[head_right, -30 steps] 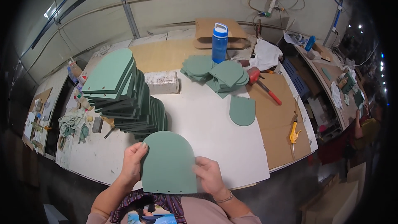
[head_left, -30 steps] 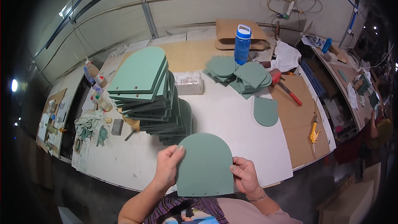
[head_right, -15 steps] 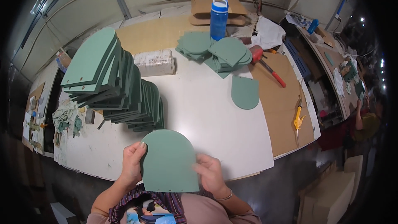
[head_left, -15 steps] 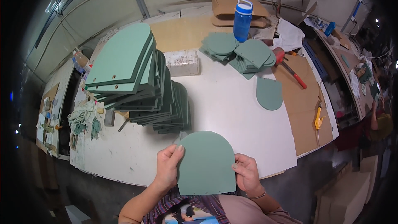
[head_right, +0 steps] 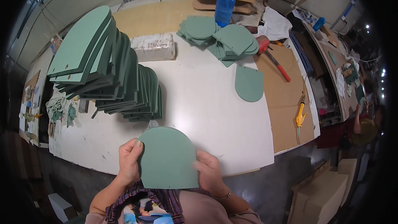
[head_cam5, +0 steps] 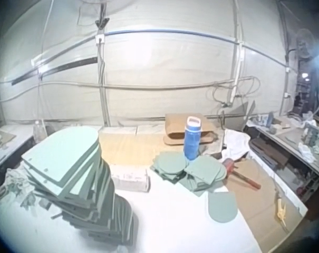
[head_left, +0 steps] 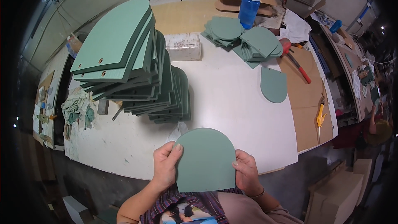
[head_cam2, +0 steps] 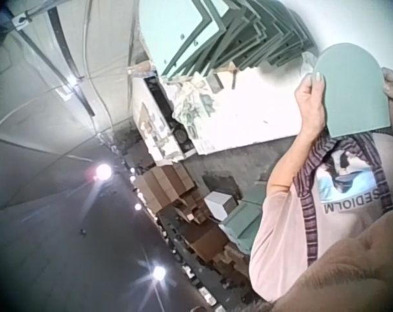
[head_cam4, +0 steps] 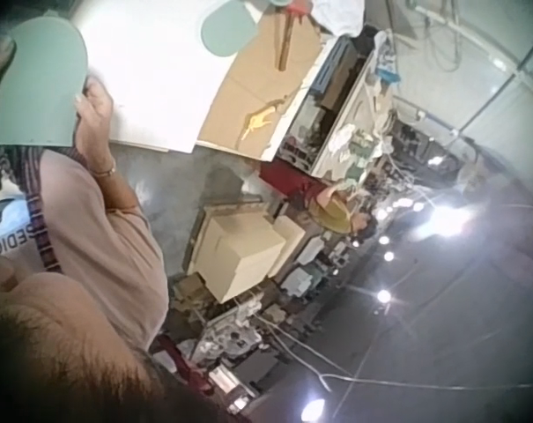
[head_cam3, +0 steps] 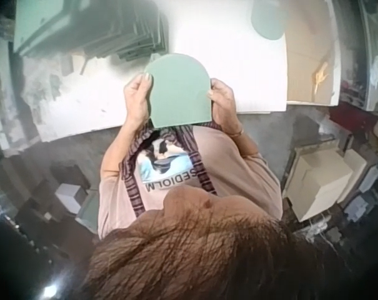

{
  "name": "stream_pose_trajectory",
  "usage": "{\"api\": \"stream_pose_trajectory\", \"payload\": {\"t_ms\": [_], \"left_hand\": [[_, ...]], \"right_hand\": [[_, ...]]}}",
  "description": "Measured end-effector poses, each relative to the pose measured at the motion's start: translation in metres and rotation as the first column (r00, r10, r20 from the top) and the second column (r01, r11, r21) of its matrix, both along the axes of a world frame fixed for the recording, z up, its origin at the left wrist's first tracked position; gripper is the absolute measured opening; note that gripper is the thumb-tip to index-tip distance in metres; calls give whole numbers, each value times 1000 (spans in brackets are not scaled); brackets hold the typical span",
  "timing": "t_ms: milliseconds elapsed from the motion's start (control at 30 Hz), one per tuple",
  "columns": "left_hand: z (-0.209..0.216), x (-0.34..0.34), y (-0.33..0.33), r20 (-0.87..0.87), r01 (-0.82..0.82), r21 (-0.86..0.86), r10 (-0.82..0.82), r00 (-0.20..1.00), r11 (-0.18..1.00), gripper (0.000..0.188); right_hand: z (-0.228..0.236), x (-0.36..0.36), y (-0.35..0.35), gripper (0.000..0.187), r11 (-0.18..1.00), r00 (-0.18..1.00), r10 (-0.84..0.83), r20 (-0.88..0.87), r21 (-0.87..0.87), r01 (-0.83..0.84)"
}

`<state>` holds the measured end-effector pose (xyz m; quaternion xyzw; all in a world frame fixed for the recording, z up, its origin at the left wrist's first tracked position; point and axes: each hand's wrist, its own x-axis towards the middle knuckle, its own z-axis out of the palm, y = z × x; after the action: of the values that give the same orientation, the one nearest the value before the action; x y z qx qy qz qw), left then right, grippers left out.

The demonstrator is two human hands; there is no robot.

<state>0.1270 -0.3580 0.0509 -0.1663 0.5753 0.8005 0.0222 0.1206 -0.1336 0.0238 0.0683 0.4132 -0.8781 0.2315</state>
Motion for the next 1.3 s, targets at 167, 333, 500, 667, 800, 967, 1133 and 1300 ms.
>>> {"api": "stream_pose_trajectory", "payload": {"t_ms": [167,333,500,667,800,967,1133,1300], "left_hand": [[-1,1,2,27,-6,49,5,1000,999,24],[-8,4,3,55,10,83,-14,998,996,24],[-10,6,5,73,1,67,-6,997,998,24],[-16,12,-3,74,8,24,-9,997,1000,25],[-14,13,-14,136,58,62,-66,989,996,27],[-9,8,-32,36,83,-75,-80,996,994,30],[7,4,-39,67,173,-106,-167,984,979,26],[7,13,-42,103,175,-86,-166,981,981,21]], "right_hand": [[-1,0,2,25,1000,999,25,32,-16,-24],[1,-2,1,37,998,993,62,101,-21,-60],[2,-3,-1,40,984,987,158,44,82,-161],[-2,-3,-5,37,981,984,174,47,77,-177],[-6,-2,-5,38,975,976,214,50,51,-216],[-7,-5,-9,39,942,946,318,58,98,-322],[-15,-13,-18,39,903,906,423,17,75,-423],[-8,-18,-23,37,856,862,505,-43,152,-494]]}}
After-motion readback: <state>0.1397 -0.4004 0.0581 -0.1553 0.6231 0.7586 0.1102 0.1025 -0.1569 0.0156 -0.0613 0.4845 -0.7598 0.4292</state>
